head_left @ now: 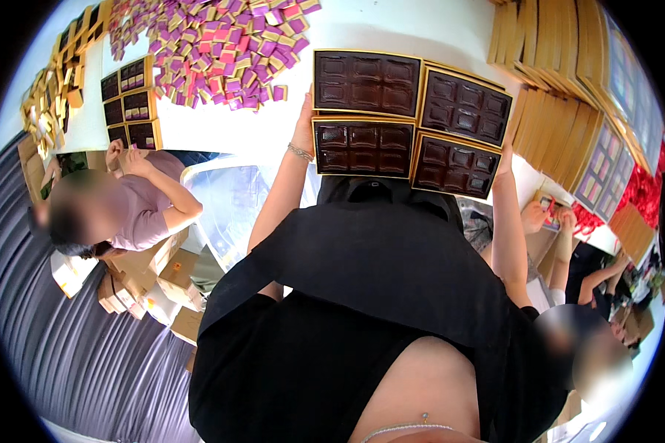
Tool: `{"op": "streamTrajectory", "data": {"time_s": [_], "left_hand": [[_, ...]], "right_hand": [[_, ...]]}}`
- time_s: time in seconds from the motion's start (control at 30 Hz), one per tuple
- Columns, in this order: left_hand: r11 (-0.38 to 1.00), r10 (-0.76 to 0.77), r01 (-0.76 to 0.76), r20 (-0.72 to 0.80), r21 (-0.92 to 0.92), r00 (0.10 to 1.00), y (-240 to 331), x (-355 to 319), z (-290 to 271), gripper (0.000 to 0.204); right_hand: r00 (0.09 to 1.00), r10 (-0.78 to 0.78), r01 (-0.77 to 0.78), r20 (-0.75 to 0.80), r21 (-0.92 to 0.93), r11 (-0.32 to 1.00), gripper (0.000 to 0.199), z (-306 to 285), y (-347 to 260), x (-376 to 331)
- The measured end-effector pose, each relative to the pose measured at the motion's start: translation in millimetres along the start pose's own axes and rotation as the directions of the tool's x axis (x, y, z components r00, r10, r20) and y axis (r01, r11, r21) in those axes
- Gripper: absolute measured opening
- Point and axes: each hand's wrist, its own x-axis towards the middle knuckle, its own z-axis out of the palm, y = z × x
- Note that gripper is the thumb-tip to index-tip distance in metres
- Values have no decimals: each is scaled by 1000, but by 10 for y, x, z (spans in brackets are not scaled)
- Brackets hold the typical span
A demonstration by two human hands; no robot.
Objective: The person places small pink and yellow rectangular items into the compartments of a black tray with a gold frame. The person then places a clear plastic sheet over the filled tray and stacks it with other completed trays. The person repeats this process for multiple trays.
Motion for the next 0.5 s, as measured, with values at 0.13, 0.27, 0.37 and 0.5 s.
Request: {"op": "streamTrajectory", "data": {"time_s": [0.13, 0.27, 0.37, 0.5], "left_hand": [[984, 176, -176, -91, 10, 980, -139, 140, -144, 62], [984, 168, -172, -71, -53, 983, -75, -2, -133, 59], [983, 172, -169, 29, -64, 985, -20, -159, -387, 56], [980, 193, -196, -90, -25, 977, 66, -384, -492, 57]], "right_hand": [[978, -45, 35, 202, 55, 998, 60, 55, 44, 38], [988, -44, 45, 147, -2, 999, 59, 298, 84, 98], [995, -88, 94, 53, -129, 987, 57, 611, 199, 132], [996, -76, 64, -43, -233, 970, 61, 953, 313, 219]]}}
